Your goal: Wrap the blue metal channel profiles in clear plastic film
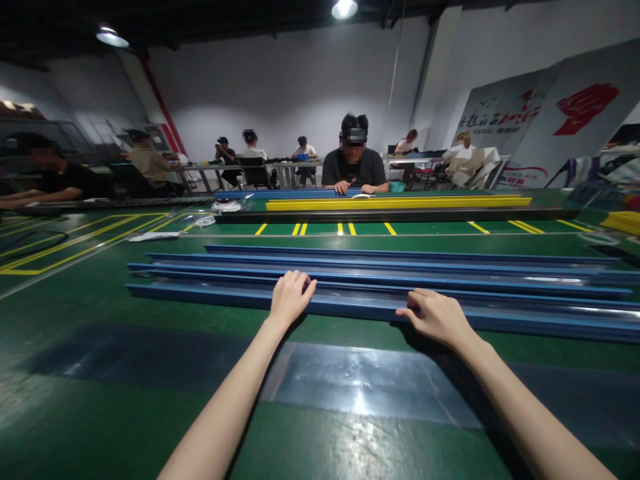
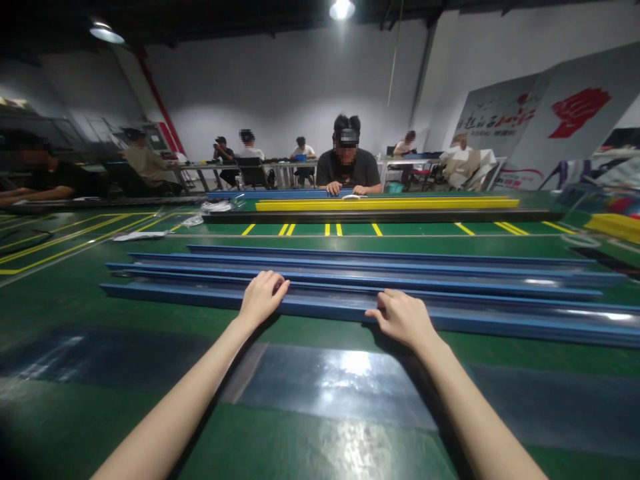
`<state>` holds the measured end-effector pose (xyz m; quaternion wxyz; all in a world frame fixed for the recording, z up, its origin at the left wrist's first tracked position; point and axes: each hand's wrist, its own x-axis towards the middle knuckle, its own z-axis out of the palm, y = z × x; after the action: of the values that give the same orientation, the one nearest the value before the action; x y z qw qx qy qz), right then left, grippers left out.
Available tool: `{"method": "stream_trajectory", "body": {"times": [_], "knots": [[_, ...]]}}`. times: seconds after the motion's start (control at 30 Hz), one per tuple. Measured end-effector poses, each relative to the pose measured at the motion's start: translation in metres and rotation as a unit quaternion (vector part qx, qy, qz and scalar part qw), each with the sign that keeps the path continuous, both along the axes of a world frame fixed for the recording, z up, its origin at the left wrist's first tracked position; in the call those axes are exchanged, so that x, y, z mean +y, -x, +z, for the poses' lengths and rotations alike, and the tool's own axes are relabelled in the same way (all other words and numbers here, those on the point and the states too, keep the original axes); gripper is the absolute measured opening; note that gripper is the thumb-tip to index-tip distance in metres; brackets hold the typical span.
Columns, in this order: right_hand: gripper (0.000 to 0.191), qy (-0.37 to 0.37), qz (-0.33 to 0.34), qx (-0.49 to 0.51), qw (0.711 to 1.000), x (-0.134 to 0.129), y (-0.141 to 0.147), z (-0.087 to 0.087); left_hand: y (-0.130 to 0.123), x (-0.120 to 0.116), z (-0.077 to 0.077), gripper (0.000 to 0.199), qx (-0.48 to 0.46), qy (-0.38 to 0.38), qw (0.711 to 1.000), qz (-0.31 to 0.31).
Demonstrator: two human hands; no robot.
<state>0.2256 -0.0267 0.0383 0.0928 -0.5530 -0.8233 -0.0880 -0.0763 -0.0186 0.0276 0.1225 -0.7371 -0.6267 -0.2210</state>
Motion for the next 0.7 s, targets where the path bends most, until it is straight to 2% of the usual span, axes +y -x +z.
{"method": "stream_trajectory", "body": {"times": [0.13, 0.27, 0.37, 0.5, 0.6, 0.7], "knots": [[0.035, 0.003, -0.001, -0.007, 1.0, 0.004, -0.012, 0.0, -0.013, 0.007, -0.006, 0.028, -0.026, -0.027, 0.999, 0.006], [0.037, -0.013, -0.028, 0.012, 0.999, 0.008, -0.032, -0.005, -0.03, 0.014, -0.007, 0.026, -0.04, -0.021, 0.999, -0.027], [0.038, -0.019, -0.024, 0.028, 0.999, 0.012, -0.042, -0.009, -0.036, 0.017, -0.007, 0.024, -0.045, -0.021, 0.998, -0.037], [0.033, -0.001, 0.045, 0.044, 0.998, 0.018, -0.044, -0.008, -0.024, 0.017, -0.004, 0.025, -0.027, -0.016, 0.998, -0.058], [0.034, -0.034, 0.106, 0.061, 0.992, 0.027, -0.038, -0.006, -0.012, 0.018, -0.003, 0.029, -0.007, -0.011, 1.0, -0.015], [0.044, -0.068, 0.106, 0.06, 0.99, 0.039, -0.029, -0.008, -0.009, 0.021, -0.002, 0.03, -0.002, -0.007, 1.0, -0.003]]}}
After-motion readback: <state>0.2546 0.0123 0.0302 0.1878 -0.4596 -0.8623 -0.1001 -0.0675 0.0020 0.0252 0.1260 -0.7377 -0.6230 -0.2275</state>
